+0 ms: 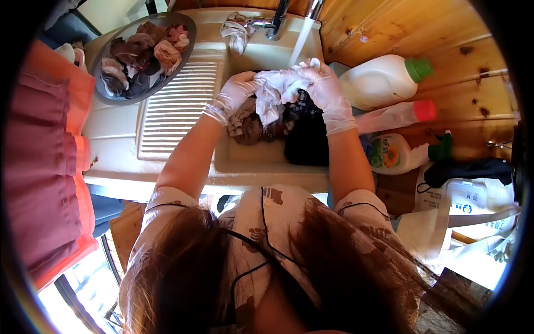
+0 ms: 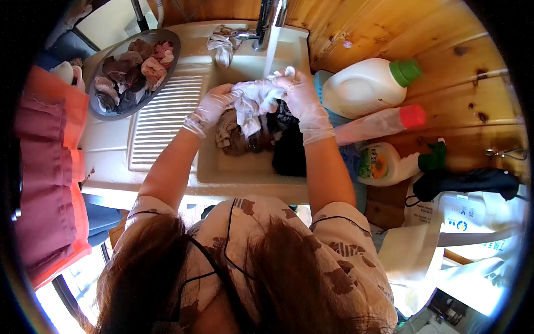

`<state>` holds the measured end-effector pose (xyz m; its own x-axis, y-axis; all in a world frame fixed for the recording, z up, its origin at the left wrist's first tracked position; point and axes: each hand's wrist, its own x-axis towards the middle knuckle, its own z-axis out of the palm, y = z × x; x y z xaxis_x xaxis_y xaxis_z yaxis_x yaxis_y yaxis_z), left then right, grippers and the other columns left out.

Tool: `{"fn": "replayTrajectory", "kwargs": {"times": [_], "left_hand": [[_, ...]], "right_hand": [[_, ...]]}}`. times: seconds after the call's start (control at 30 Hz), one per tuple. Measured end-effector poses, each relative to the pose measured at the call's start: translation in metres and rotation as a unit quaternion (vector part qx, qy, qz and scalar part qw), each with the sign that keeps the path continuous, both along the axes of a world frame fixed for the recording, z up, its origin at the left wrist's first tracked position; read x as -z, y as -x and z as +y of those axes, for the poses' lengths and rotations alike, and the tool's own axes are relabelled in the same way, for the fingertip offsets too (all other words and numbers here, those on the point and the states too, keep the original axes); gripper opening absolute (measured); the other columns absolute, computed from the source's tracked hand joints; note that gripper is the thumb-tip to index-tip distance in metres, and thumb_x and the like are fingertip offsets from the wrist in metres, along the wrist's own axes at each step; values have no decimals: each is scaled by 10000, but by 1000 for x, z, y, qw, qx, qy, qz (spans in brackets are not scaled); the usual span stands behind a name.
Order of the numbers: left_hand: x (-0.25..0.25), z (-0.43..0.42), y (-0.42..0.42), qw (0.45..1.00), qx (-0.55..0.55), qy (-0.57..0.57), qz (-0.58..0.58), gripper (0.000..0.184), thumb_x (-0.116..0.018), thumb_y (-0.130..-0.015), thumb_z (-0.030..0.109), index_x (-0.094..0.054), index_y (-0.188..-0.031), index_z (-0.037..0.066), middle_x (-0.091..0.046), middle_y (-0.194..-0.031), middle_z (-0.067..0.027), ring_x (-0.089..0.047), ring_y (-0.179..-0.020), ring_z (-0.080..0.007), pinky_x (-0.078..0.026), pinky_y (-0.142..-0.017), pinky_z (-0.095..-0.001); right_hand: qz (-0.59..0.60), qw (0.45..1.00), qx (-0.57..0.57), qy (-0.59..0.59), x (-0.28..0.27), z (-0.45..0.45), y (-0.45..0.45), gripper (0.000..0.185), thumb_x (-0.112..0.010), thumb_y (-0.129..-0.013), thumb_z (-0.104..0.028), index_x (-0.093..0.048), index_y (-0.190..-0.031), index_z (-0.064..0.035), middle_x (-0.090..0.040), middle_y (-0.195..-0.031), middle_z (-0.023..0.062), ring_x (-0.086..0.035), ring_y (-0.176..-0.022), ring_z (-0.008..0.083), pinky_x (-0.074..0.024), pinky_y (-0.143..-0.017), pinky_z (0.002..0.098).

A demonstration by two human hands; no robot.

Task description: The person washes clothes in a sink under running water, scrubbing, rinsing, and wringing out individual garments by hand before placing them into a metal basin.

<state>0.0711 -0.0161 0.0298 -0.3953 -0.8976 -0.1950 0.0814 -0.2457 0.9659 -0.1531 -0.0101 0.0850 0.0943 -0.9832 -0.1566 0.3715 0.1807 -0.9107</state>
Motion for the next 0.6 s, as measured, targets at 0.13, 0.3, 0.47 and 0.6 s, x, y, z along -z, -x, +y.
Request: {"fn": "replayTrajectory", "kwargs": {"times": [0.13, 0.3, 0.47, 0.6], "left_hand": [[-11, -3, -4, 972, -62, -137, 182, 235, -594, -886, 243, -630, -964, 23, -613, -819, -7, -559, -796, -79, -450, -754, -212], [-27, -21, -10, 989, -83, -65, 103, 340, -645, -851, 207, -568, -1103, -9, -621, -878, -73, -586, -781, -133, -489, -706, -211], [-43, -30, 5, 901, 45, -144, 408, 272, -586, -874, 151, -552, -1096, -3, -592, -959, -98, -561, -814, -163, -484, -705, -286], [-76, -22, 26, 934, 93, -87, 334, 218, -533, -885, 98, -544, -1080, 1, -585, -949, -76, -527, -732, -159, -450, -681, -267]], "right_hand": [[-20, 997, 80, 7, 14, -5, 4, 39, -601, -804, -44, -585, -822, -14, -606, -802, 64, -573, -702, 167, -482, -657, 307], [173, 970, 159, -56, 20, 9, 8, 81, -611, -807, -87, -558, -790, -28, -561, -720, 37, -522, -639, 138, -444, -594, 287], [298, 949, 98, -35, 53, 4, 21, 82, -594, -815, -86, -540, -783, -33, -547, -687, 14, -507, -591, 129, -419, -546, 268], [298, 952, 67, 23, 61, 9, 29, 113, -581, -853, -95, -586, -786, -4, -612, -741, 50, -540, -574, 124, -437, -519, 266]]}}
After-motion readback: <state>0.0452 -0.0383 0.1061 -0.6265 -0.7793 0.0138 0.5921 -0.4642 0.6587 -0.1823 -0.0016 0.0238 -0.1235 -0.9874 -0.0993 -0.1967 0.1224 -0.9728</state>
